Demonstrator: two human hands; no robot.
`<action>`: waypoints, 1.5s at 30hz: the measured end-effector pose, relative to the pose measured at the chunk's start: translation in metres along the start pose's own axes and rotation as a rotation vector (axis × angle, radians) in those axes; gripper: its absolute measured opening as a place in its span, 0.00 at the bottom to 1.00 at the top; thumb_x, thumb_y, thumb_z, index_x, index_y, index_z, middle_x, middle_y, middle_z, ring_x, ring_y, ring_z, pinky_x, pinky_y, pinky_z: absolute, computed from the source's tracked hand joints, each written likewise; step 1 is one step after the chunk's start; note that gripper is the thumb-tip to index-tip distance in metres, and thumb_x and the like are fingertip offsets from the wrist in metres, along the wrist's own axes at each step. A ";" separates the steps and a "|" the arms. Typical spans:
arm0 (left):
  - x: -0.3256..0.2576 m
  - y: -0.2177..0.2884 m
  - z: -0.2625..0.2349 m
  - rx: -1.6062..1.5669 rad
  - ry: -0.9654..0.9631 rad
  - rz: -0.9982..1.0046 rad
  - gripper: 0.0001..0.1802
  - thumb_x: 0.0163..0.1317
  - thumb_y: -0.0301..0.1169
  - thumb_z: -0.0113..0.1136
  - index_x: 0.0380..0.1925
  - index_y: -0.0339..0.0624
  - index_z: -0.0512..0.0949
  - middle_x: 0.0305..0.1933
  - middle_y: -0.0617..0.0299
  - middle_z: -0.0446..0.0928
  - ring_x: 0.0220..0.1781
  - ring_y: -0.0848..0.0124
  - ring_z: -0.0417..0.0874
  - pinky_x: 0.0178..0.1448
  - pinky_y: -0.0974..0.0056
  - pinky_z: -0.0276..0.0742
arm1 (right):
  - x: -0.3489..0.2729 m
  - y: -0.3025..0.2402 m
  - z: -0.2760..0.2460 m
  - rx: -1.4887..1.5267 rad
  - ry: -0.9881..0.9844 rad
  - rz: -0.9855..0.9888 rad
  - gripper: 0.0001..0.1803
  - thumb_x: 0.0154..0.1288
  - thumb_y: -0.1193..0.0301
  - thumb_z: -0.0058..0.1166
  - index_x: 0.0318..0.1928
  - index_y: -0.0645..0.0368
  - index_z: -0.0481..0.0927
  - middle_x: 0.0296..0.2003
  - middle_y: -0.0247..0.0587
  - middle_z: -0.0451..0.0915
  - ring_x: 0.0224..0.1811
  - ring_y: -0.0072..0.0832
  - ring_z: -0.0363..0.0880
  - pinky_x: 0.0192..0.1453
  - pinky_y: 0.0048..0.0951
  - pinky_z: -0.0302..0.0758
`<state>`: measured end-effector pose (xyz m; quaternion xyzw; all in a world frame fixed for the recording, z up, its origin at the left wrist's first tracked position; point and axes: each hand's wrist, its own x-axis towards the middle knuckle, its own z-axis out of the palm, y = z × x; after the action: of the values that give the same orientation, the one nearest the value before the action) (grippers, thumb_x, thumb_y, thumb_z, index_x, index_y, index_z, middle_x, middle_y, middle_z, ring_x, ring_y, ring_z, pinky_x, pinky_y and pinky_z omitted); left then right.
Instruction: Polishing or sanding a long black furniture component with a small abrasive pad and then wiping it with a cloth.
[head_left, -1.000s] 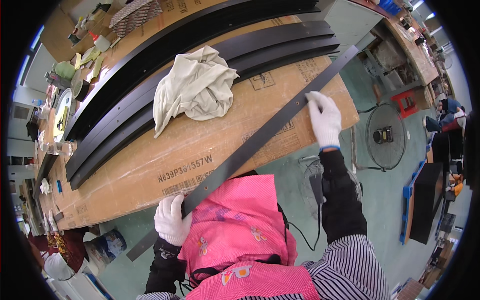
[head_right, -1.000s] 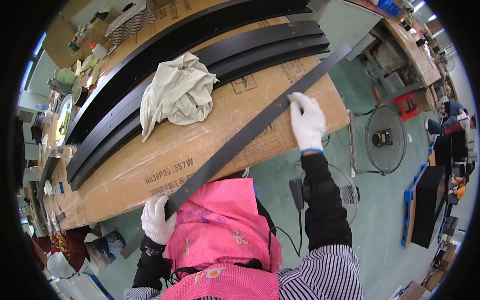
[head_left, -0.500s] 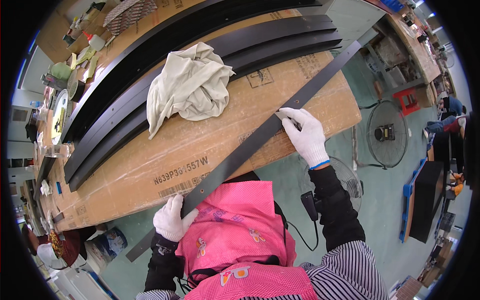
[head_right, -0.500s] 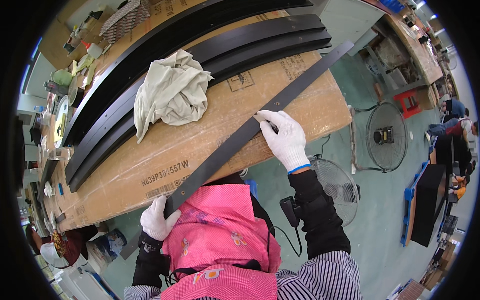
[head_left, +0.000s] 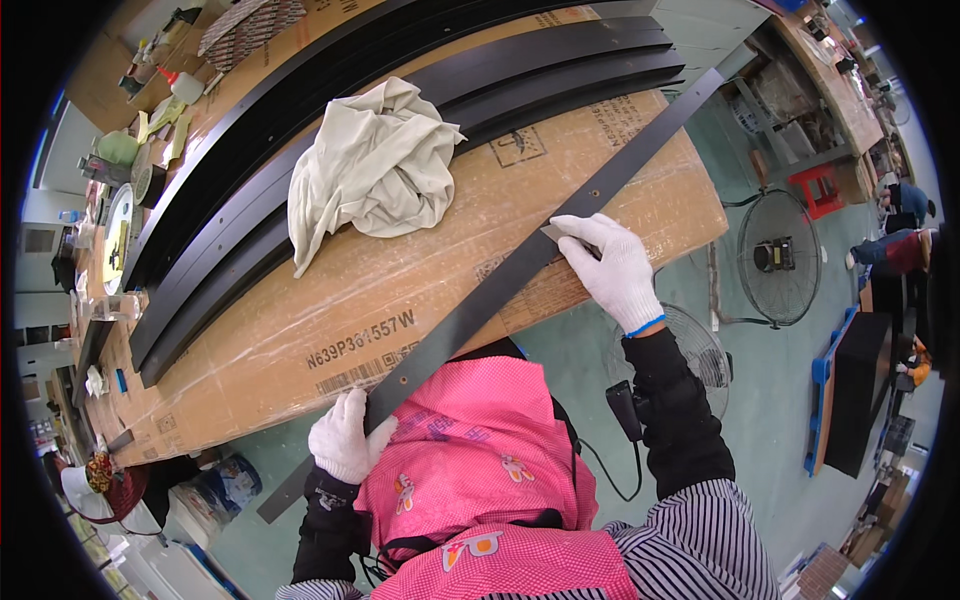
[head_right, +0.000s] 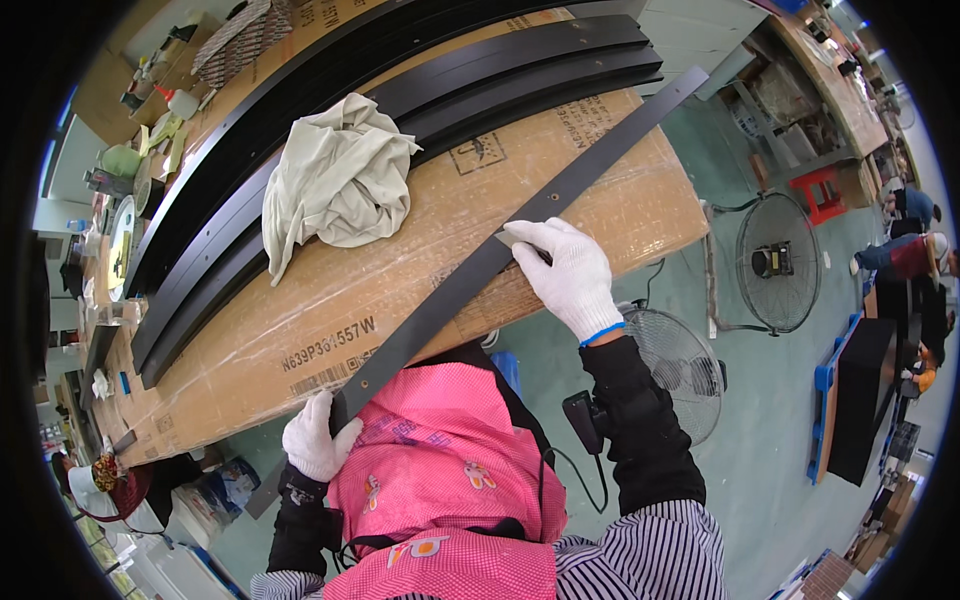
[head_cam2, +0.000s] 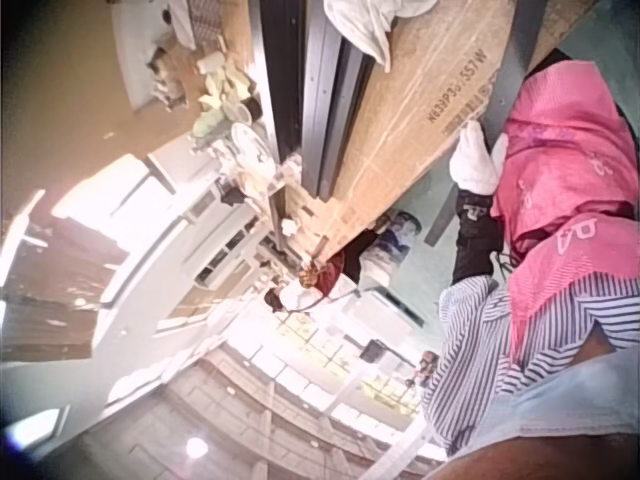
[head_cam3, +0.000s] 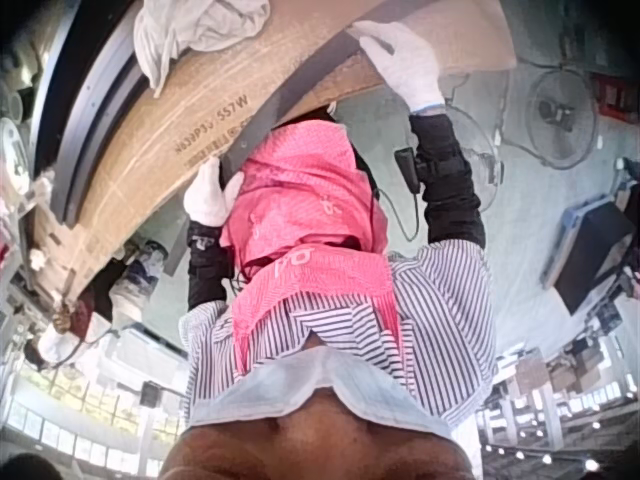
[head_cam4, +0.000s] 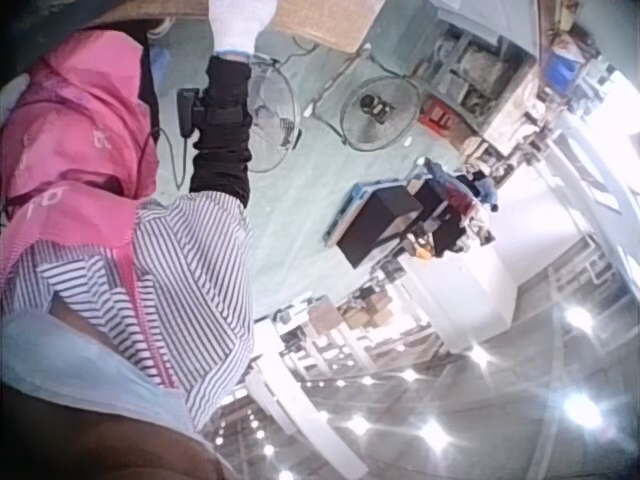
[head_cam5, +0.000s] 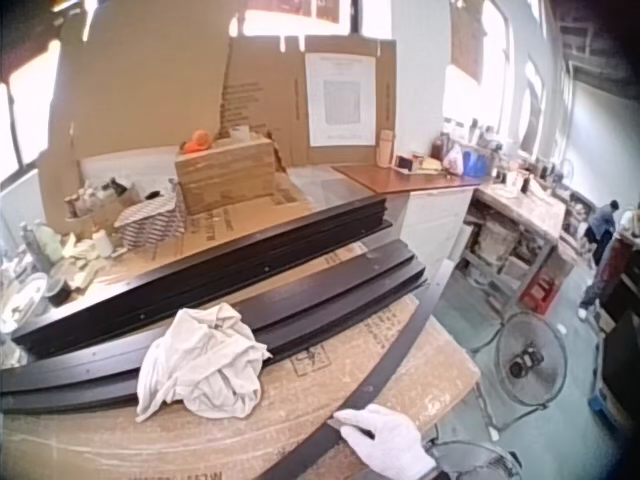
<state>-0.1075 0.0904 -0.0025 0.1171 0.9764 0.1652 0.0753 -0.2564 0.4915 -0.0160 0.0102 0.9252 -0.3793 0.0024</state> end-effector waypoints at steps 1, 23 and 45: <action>0.000 0.000 0.000 -0.002 0.005 0.002 0.32 0.56 0.41 0.78 0.54 0.36 0.75 0.43 0.46 0.83 0.42 0.45 0.87 0.43 0.49 0.84 | -0.001 0.000 0.000 0.029 0.036 -0.009 0.15 0.72 0.67 0.61 0.55 0.53 0.89 0.44 0.41 0.87 0.45 0.40 0.87 0.53 0.35 0.82; 0.002 0.004 0.001 -0.010 0.048 0.009 0.30 0.56 0.39 0.78 0.52 0.36 0.75 0.41 0.46 0.83 0.42 0.45 0.87 0.43 0.49 0.83 | -0.014 -0.008 0.005 -0.031 -0.005 -0.034 0.12 0.70 0.69 0.64 0.52 0.50 0.90 0.39 0.43 0.86 0.43 0.42 0.87 0.49 0.37 0.82; -0.040 -0.027 -0.003 0.000 0.030 -0.013 0.32 0.53 0.45 0.80 0.51 0.40 0.78 0.39 0.53 0.85 0.39 0.51 0.89 0.42 0.52 0.85 | 0.028 0.003 -0.031 -0.243 0.576 0.076 0.11 0.75 0.66 0.57 0.51 0.52 0.88 0.47 0.46 0.86 0.50 0.46 0.86 0.56 0.42 0.81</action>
<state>-0.0753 0.0547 -0.0042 0.1083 0.9781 0.1665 0.0614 -0.2844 0.5159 0.0040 0.1513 0.9253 -0.2473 -0.2444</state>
